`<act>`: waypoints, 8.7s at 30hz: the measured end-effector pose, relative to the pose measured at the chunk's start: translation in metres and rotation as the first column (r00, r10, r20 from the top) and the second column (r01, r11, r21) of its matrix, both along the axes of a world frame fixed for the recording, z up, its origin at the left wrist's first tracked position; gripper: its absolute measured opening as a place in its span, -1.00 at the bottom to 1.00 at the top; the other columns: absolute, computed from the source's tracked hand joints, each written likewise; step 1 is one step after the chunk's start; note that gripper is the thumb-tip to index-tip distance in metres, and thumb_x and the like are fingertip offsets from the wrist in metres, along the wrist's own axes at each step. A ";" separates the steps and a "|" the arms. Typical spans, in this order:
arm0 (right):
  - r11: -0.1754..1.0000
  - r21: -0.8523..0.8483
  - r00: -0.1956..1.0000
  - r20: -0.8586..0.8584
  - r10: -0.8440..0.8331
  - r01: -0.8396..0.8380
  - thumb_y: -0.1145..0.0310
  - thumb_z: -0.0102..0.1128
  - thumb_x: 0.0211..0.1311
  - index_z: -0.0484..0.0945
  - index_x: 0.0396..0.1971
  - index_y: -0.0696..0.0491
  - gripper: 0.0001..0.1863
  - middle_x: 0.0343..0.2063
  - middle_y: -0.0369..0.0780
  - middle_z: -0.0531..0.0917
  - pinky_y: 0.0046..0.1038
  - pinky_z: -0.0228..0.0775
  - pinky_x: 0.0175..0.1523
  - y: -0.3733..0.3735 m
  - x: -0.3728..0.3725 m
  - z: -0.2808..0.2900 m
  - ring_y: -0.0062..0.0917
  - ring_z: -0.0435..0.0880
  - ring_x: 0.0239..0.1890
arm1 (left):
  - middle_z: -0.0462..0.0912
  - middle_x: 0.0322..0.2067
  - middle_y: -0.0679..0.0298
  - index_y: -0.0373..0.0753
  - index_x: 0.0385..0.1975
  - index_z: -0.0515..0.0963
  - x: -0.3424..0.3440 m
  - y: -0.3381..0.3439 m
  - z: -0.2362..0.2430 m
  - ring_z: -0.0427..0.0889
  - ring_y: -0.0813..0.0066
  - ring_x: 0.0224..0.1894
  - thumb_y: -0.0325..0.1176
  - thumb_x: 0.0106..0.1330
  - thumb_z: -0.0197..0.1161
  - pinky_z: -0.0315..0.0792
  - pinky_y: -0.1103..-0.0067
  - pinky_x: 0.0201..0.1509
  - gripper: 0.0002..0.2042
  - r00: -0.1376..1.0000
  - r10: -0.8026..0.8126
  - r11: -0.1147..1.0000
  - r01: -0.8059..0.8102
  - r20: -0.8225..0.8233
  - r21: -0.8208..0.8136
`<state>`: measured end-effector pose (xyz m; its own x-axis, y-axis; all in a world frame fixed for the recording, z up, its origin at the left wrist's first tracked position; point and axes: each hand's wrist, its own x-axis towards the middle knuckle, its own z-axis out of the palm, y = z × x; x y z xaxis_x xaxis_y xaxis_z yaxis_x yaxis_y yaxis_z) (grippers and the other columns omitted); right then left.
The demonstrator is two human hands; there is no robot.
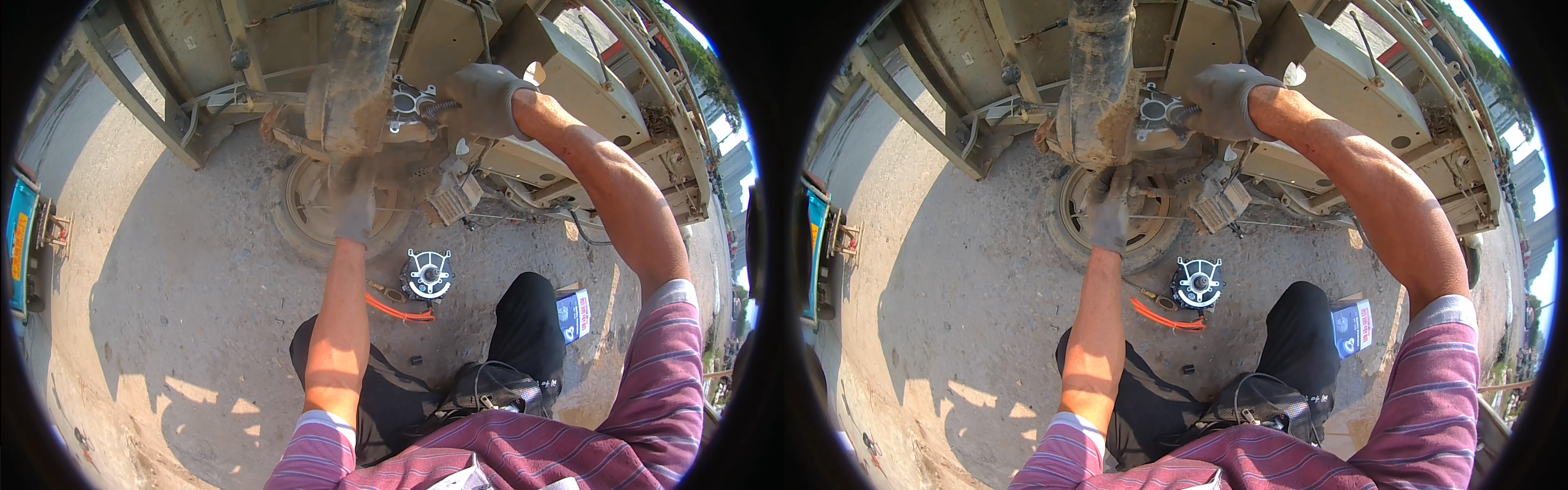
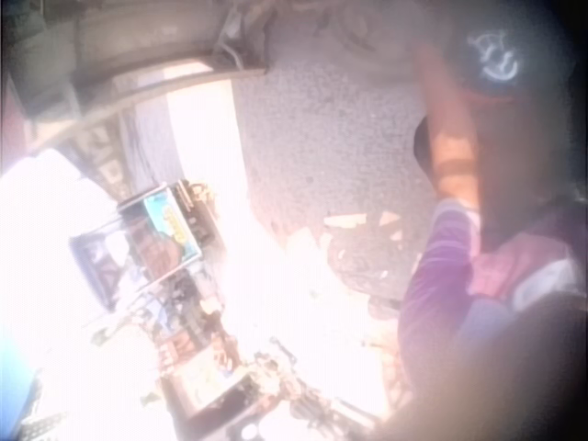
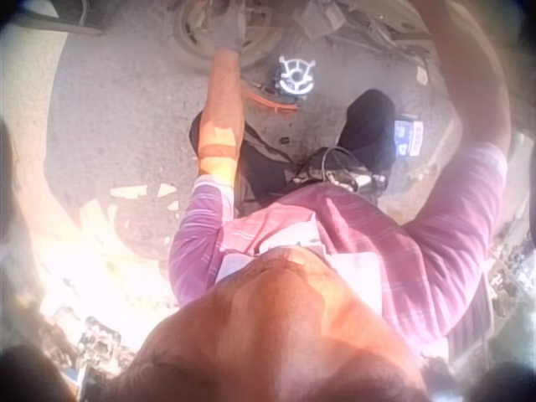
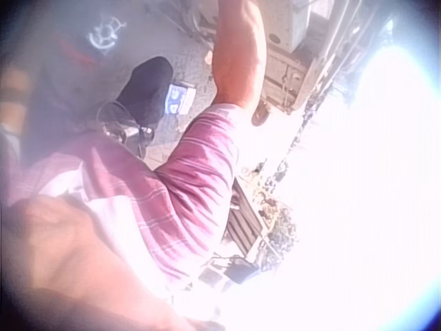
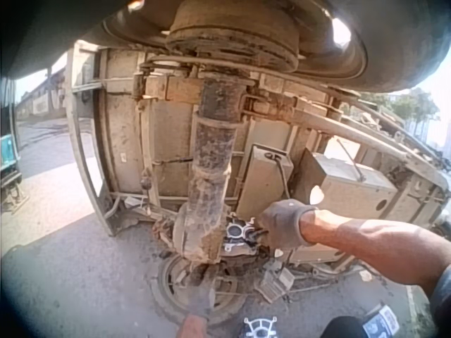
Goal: The person positions a new electric motor under a vehicle, aligns it with the mounting points, and secures it using bolts. The person then cleans the surrounding area with a wire brush.
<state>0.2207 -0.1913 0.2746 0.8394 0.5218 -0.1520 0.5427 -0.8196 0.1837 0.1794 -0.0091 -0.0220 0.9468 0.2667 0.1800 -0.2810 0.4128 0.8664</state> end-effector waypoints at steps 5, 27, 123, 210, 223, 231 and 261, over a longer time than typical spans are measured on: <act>1.000 0.010 1.000 0.015 0.010 -0.010 0.04 0.33 0.42 0.78 0.02 0.06 -0.58 -0.19 -0.03 0.83 -0.17 0.67 0.02 0.000 0.001 -0.001 -0.13 0.84 -0.10 | 0.78 0.01 0.28 -0.37 0.11 0.69 -0.001 0.000 0.000 0.68 0.55 0.02 -0.30 0.54 0.38 0.52 0.53 0.13 -0.70 1.000 0.009 1.000 -0.008 -0.011 0.020; 1.000 -0.017 1.000 0.009 0.000 0.000 0.05 0.20 0.43 0.78 0.00 0.06 -0.58 -0.24 0.00 0.81 -0.12 0.65 0.07 0.005 0.006 0.000 -0.10 0.82 -0.09 | 0.76 0.02 0.26 -0.38 0.13 0.67 -0.002 -0.001 0.000 0.67 0.51 0.03 -0.30 0.53 0.39 0.52 0.51 0.14 -0.68 1.000 0.016 1.000 -0.015 0.002 -0.007; 0.999 0.038 0.996 0.091 0.017 -0.021 0.05 0.22 0.36 0.79 0.00 -0.01 -0.59 -0.23 -0.04 0.82 -0.14 0.64 0.06 0.006 0.030 -0.008 -0.10 0.82 -0.10 | 0.78 -0.02 0.29 -0.35 0.09 0.71 0.001 -0.003 -0.001 0.67 0.54 0.01 -0.27 0.54 0.37 0.50 0.51 0.11 -0.70 0.999 0.023 1.000 -0.023 0.043 0.008; 0.998 0.056 0.999 0.041 0.017 -0.019 -0.02 0.20 0.41 0.78 -0.03 0.11 -0.51 -0.11 0.08 0.82 -0.08 0.63 0.17 0.009 -0.001 0.000 -0.02 0.81 0.03 | 0.82 0.05 0.14 -0.32 0.19 0.65 -0.006 -0.001 0.022 0.77 0.37 0.08 -0.18 0.62 0.33 0.65 0.42 0.06 -0.64 1.000 -0.007 1.000 0.006 -0.016 -0.015; 0.981 0.186 0.999 0.022 0.045 -0.048 0.04 0.25 0.46 0.75 0.07 0.03 -0.58 -0.25 -0.05 0.82 -0.18 0.69 0.00 -0.011 -0.007 -0.007 -0.13 0.84 -0.18 | 0.81 -0.08 0.23 -0.35 0.09 0.69 -0.030 0.018 0.044 0.76 0.48 -0.03 -0.13 0.59 0.33 0.59 0.50 0.10 -0.63 0.995 0.081 0.989 -0.072 -0.066 0.132; 0.978 0.196 0.997 0.059 0.056 -0.067 0.02 0.26 0.40 0.76 0.06 0.03 -0.55 -0.15 -0.01 0.82 -0.12 0.65 0.12 -0.001 -0.001 -0.005 -0.07 0.82 -0.05 | 0.84 -0.05 0.14 -0.44 0.03 0.71 -0.035 0.029 0.051 0.80 0.45 -0.02 -0.30 0.60 0.34 0.62 0.52 0.15 -0.72 0.990 0.081 0.995 -0.074 -0.115 0.066; 0.668 0.659 0.862 -0.504 0.050 0.346 0.09 0.43 0.46 0.74 0.09 0.10 -0.58 -0.33 -0.21 0.80 -0.46 0.64 -0.18 -0.096 -0.144 -0.129 -0.56 0.77 -0.34 | 0.83 -0.05 0.15 -0.40 0.08 0.69 -0.026 0.037 0.025 0.78 0.43 0.01 -0.20 0.59 0.36 0.60 0.48 0.21 -0.65 0.989 0.145 0.965 -0.146 0.022 0.217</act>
